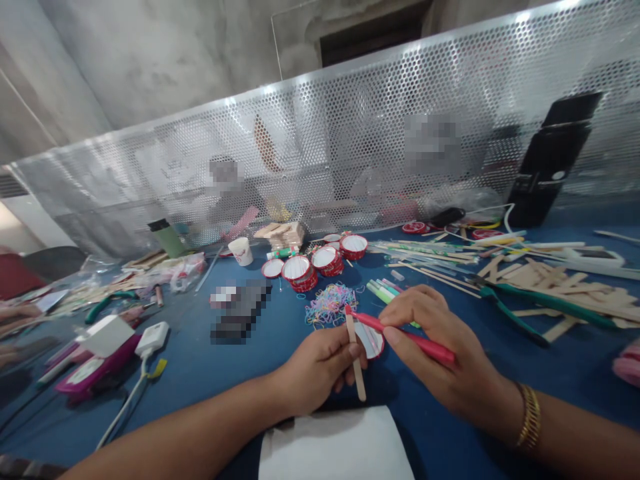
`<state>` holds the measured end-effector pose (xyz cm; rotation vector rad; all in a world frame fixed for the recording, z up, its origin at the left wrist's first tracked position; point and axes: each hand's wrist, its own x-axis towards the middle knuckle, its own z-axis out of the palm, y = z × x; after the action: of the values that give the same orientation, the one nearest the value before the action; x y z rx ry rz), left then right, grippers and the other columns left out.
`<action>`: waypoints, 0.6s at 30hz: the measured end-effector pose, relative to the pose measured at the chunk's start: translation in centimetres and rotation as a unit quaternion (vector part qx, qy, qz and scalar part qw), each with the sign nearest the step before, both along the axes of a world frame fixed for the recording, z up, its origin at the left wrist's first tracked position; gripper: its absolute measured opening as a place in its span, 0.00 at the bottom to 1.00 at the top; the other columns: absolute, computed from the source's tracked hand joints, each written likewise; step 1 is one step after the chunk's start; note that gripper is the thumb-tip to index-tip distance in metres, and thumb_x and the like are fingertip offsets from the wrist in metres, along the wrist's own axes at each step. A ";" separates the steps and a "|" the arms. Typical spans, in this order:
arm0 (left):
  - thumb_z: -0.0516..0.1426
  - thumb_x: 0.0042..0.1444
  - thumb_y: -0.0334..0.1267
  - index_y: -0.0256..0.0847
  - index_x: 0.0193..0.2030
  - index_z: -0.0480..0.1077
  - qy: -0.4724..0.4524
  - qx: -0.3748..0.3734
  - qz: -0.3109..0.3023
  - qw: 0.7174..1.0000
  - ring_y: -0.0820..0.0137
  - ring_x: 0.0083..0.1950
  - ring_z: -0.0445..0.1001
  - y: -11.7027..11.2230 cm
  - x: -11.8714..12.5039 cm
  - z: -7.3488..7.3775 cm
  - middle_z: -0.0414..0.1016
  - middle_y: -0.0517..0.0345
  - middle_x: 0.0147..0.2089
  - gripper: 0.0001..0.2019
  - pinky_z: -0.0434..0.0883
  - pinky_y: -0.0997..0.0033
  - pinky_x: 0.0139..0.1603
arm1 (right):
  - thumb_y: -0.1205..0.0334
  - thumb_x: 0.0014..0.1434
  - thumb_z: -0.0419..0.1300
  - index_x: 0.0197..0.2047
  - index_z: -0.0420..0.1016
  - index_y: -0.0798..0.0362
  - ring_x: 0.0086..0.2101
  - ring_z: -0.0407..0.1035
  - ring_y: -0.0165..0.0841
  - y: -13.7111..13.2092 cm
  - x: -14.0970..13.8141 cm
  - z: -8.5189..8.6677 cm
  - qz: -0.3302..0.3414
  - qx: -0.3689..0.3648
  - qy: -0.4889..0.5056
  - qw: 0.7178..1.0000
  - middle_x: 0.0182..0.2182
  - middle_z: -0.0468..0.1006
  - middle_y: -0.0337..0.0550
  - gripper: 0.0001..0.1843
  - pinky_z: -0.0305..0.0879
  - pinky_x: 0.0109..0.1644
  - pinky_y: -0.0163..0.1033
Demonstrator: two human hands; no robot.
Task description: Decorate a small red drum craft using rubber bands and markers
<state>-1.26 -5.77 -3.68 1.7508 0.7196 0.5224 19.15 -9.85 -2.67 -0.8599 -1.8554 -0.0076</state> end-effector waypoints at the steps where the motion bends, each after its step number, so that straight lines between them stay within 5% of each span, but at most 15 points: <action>1: 0.49 0.65 0.52 0.37 0.36 0.66 0.000 0.000 0.000 1.000 0.80 0.21 0.59 0.0 0.0 0.0 0.63 0.64 0.25 0.19 0.58 0.82 0.20 | 0.69 0.62 0.55 0.37 0.66 0.48 0.37 0.67 0.33 0.0 0.0 0.0 -0.001 0.000 0.001 1.000 0.33 0.74 0.38 0.06 0.59 0.48 0.47; 18: 0.49 0.66 0.52 0.37 0.36 0.66 -0.002 -0.005 -0.003 1.000 0.80 0.21 0.59 0.0 -0.1 -0.2 0.63 0.64 0.25 0.18 0.57 0.81 0.20 | 0.70 0.62 0.55 0.36 0.66 0.48 0.35 0.68 0.32 0.0 0.0 0.1 0.005 0.006 -0.001 1.000 0.33 0.74 0.36 0.06 0.59 0.47 0.47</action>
<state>-1.36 -5.74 -3.91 1.7413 0.7128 0.5164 19.12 -9.89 -2.55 -0.8440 -1.8599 -0.0136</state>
